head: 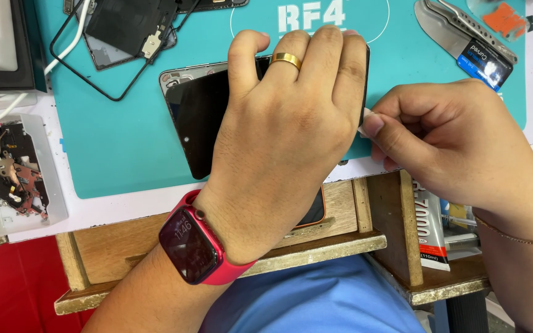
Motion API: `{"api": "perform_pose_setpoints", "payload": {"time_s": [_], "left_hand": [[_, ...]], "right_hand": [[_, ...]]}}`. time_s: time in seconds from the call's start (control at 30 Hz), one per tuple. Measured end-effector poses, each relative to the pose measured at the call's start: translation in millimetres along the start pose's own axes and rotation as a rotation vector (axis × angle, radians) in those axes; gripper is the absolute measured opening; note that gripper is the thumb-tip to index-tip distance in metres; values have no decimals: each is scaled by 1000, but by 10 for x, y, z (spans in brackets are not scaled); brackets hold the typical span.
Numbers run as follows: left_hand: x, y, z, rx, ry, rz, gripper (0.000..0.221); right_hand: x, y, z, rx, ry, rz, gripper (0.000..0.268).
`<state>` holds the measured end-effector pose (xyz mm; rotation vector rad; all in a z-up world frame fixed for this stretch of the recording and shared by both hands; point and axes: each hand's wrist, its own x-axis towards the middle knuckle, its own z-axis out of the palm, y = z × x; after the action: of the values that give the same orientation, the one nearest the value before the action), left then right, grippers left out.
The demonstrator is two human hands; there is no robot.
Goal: Technician applying adhesive and assembling components of a foldable smartphone.
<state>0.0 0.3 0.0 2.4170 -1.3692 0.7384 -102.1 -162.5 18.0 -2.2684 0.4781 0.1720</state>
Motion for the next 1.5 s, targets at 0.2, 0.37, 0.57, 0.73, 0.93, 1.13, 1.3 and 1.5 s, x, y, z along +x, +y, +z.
{"api": "perform_pose_setpoints", "payload": {"time_s": [0.2, 0.37, 0.57, 0.73, 0.93, 1.13, 1.3, 1.5], "left_hand": [[-7, -1, 13, -2, -12, 6, 21], [0, 4, 3, 17, -4, -1, 17], [0, 10, -3, 22, -16, -7, 16], [-3, 2, 1, 24, -5, 1, 16], [-3, 2, -6, 39, -17, 4, 17], [-4, 9, -3, 0, -30, -3, 20], [-10, 10, 1, 11, -30, 0, 21], [-2, 13, 1, 13, -16, -16, 16]], "right_hand": [[-8, 3, -10, 20, -14, 20, 32], [-2, 9, -7, 33, -22, 11, 32], [-1, -9, -17, 3, -27, 16, 33], [2, -17, -46, -28, -67, 14, 39], [4, -5, -40, -19, -64, 13, 38], [4, -16, -38, -36, -59, 33, 37], [2, -49, -30, -36, -48, 58, 38], [-13, -29, -31, 6, -77, -30, 42]]}}
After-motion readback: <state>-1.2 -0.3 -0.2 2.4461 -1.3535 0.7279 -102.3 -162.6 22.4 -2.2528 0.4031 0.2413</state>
